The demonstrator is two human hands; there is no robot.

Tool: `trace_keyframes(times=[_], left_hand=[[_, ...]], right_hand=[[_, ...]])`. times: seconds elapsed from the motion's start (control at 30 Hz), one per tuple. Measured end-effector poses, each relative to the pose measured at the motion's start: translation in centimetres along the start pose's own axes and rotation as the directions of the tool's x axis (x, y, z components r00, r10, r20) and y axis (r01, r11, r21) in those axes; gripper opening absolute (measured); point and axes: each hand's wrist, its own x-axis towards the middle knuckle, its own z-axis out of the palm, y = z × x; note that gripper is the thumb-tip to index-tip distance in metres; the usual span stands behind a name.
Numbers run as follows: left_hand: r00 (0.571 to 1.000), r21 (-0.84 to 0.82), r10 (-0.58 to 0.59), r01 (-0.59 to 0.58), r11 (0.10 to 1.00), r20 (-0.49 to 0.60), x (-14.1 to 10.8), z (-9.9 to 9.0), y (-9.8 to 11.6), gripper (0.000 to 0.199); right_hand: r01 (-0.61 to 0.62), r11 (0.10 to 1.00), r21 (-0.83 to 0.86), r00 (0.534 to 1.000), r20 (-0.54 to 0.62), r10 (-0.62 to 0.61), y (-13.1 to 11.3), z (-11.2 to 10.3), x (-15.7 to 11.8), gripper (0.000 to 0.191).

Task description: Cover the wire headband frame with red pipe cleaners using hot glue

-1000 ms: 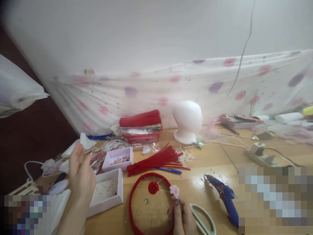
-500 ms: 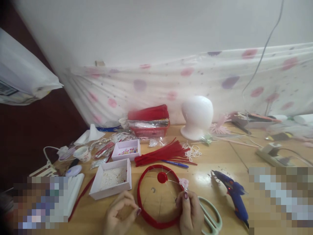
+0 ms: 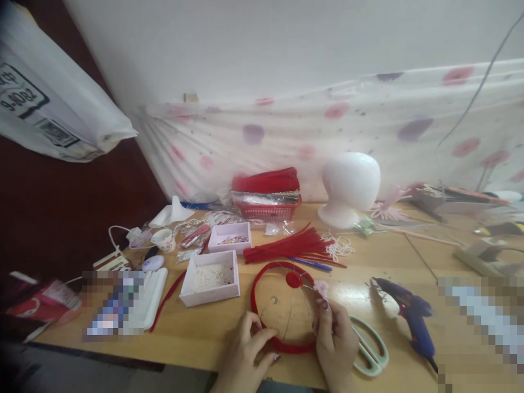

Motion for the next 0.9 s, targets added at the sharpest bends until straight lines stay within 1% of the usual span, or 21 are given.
trace_keyframes(times=[0.07,0.13,0.17,0.23,0.3,0.37,0.43,0.47,0.57,0.63,0.73,0.83,0.9], left_hand=[[1.0,0.062,0.007,-0.009,0.998,0.028,0.4,-0.5,0.4,0.026],[0.999,0.076,-0.001,-0.003,0.997,0.044,0.8,-1.3,0.5,0.02],[0.998,0.061,0.0,-0.003,0.998,0.059,0.9,-1.8,0.4,0.02],[0.995,0.006,0.02,-0.02,1.0,0.098,1.1,-2.6,0.1,0.027],[0.993,-0.034,0.04,-0.037,0.999,0.112,1.1,-3.0,-0.5,0.035],[0.996,-0.035,0.04,-0.038,0.999,0.082,1.0,-2.8,-1.1,0.032],[0.999,-0.022,0.035,-0.034,0.999,0.024,0.8,-2.2,-1.7,0.024],[1.0,-0.022,0.029,-0.029,0.999,-0.008,0.7,-1.9,-1.9,0.021],[0.996,-0.079,0.0,-0.007,0.997,-0.09,0.5,-1.2,-2.4,0.013],[0.989,-0.126,-0.029,0.011,0.992,-0.145,0.5,-1.1,-2.6,0.016],[0.976,-0.149,-0.048,0.016,0.989,-0.213,0.5,-1.1,-2.6,0.032],[0.974,-0.145,-0.004,-0.03,0.989,-0.224,0.3,-1.0,-2.3,0.04],[0.977,-0.148,0.034,-0.066,0.987,-0.21,0.1,-0.8,-2.1,0.039]], right_hand=[[0.001,1.0,0.003,1.0,0.007,-0.001,0.2,-0.3,0.1,0.042],[-0.011,1.0,0.015,1.0,-0.003,0.011,0.3,-1.0,0.7,0.042],[-0.023,1.0,0.01,1.0,-0.014,0.023,0.3,-1.4,1.2,0.043],[-0.05,0.998,-0.039,0.998,-0.034,0.048,0.4,-2.2,2.6,0.047],[-0.066,0.992,-0.104,0.998,-0.015,0.064,0.6,-2.8,4.0,0.05],[-0.074,0.987,-0.142,0.995,0.058,0.083,0.9,-2.9,5.3,0.049],[-0.097,0.983,-0.159,0.983,0.141,0.12,1.2,-2.8,6.3,0.047],[-0.112,0.979,-0.168,0.977,0.162,0.14,1.3,-2.7,6.6,0.047],[-0.136,0.974,-0.182,0.976,0.144,0.163,1.2,-2.6,7.1,0.044],[-0.13,0.974,-0.183,0.98,0.126,0.154,0.9,-2.7,7.0,0.04],[-0.126,0.977,-0.173,0.981,0.125,0.148,0.7,-2.9,6.1,0.036],[-0.114,0.98,-0.166,0.982,0.133,0.137,0.8,-3.3,5.2,0.033],[-0.095,0.981,-0.168,0.981,0.151,0.121,0.8,-3.5,5.4,0.032]])
